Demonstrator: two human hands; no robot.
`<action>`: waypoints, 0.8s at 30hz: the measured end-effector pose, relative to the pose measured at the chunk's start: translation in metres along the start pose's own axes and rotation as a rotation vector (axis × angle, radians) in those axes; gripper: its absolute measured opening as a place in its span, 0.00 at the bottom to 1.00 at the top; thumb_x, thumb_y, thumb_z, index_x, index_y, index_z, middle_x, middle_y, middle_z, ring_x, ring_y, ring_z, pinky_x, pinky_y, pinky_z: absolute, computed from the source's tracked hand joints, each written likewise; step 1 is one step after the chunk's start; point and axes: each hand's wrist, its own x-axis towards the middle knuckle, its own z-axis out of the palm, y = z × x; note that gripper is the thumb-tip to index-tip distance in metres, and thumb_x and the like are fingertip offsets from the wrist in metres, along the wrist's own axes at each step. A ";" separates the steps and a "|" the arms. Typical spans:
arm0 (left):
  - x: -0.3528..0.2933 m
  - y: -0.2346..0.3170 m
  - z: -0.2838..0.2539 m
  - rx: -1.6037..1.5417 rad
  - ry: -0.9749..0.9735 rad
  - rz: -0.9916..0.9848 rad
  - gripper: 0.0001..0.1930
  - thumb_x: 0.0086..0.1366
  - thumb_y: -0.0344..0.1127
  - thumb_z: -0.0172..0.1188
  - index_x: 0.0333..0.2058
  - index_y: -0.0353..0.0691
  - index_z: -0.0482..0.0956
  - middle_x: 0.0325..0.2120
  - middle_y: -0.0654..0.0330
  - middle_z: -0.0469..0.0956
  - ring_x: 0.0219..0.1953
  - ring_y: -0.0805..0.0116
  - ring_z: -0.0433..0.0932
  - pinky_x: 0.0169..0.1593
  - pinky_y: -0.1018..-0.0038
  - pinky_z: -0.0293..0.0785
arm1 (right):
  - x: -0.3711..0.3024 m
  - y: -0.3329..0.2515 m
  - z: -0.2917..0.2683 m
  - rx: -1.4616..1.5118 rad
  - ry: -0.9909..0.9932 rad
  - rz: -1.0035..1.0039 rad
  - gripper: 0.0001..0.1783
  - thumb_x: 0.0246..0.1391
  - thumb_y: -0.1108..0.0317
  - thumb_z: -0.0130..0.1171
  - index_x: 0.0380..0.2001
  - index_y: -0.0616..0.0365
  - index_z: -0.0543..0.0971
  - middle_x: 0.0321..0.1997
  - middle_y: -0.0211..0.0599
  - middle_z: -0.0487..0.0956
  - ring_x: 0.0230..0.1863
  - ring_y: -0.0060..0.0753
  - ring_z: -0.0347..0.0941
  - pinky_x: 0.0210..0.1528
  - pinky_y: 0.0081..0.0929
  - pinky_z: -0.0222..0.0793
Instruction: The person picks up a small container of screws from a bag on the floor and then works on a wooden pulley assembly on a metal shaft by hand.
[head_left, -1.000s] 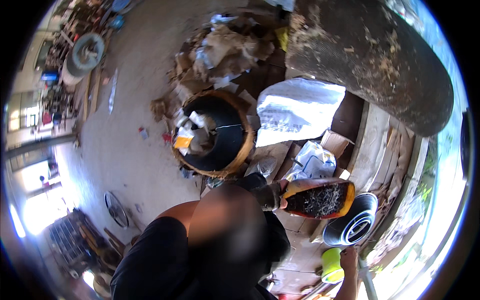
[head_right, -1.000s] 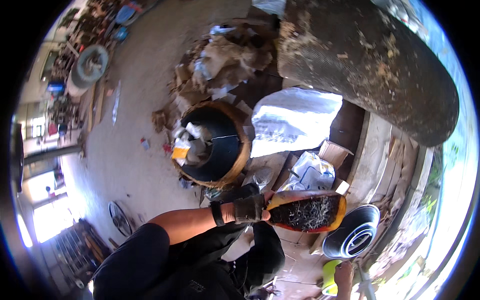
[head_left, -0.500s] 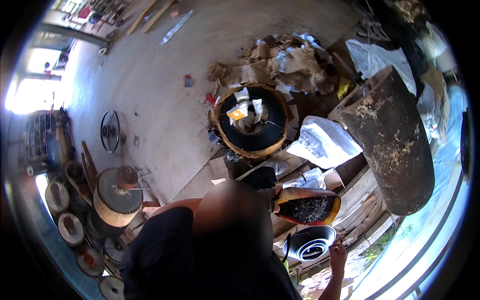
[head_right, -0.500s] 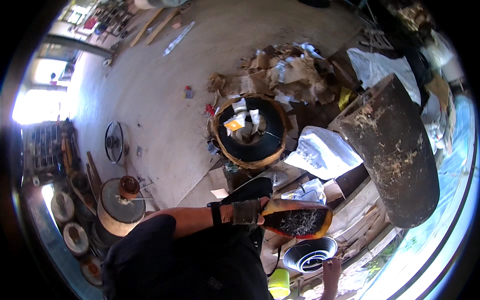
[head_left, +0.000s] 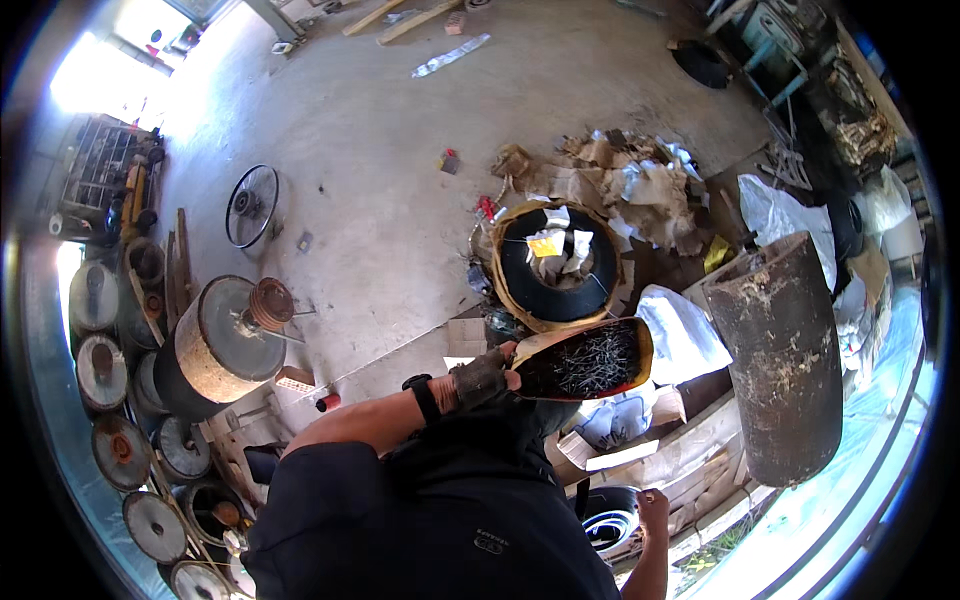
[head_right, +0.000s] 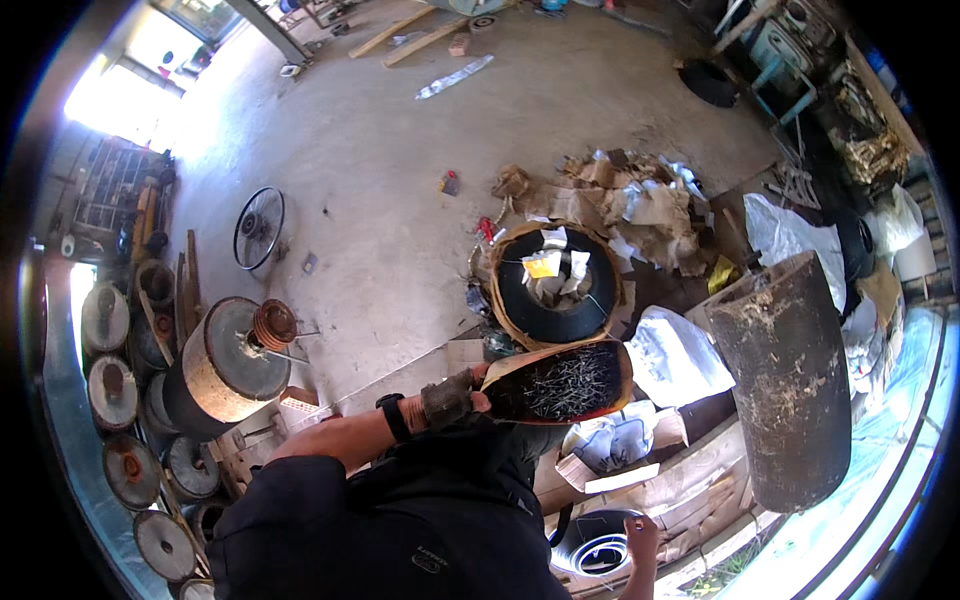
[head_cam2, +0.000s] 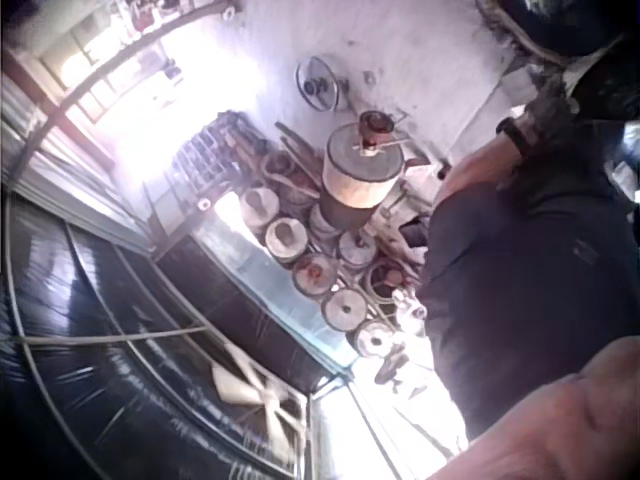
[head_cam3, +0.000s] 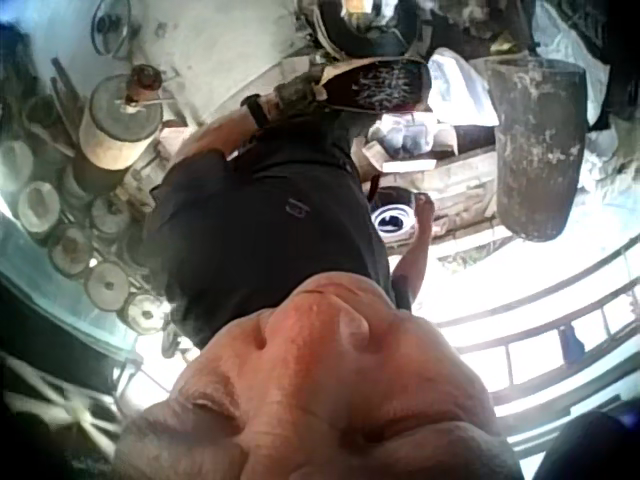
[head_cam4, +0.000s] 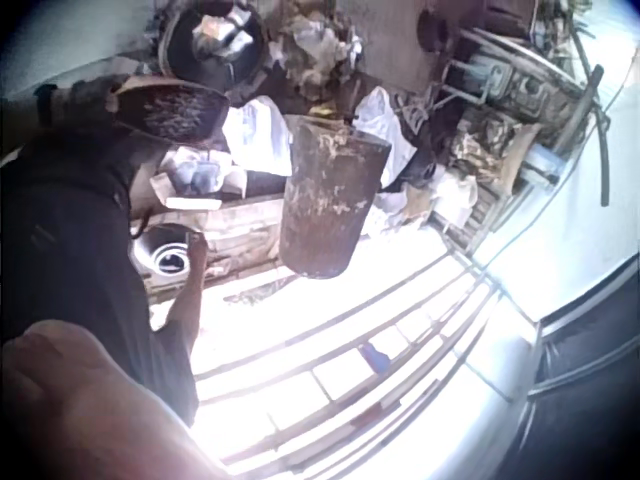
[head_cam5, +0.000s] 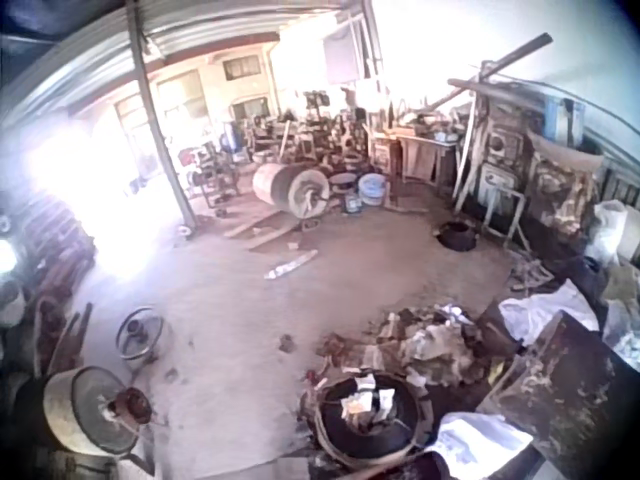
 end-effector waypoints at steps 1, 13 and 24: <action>-0.012 0.002 -0.009 -0.018 0.023 -0.046 0.30 0.58 0.34 0.63 0.59 0.39 0.65 0.39 0.69 0.73 0.35 0.80 0.69 0.35 0.83 0.68 | -0.001 -0.008 0.005 0.023 -0.046 0.021 0.10 0.54 0.68 0.63 0.31 0.68 0.80 0.26 0.43 0.82 0.25 0.29 0.79 0.27 0.31 0.74; -0.062 -0.005 -0.092 0.134 0.021 0.058 0.22 0.59 0.37 0.64 0.51 0.41 0.71 0.40 0.67 0.72 0.40 0.77 0.66 0.44 0.79 0.66 | 0.010 -0.064 0.034 0.048 0.049 0.021 0.09 0.51 0.69 0.64 0.29 0.65 0.80 0.24 0.39 0.81 0.22 0.26 0.74 0.25 0.30 0.70; -0.119 0.068 -0.275 -0.183 -0.029 0.207 0.35 0.55 0.45 0.70 0.56 0.38 0.66 0.47 0.64 0.73 0.49 0.74 0.70 0.53 0.76 0.67 | 0.162 -0.219 0.159 0.000 -0.059 0.013 0.08 0.51 0.70 0.61 0.28 0.65 0.76 0.23 0.39 0.78 0.18 0.32 0.76 0.16 0.29 0.70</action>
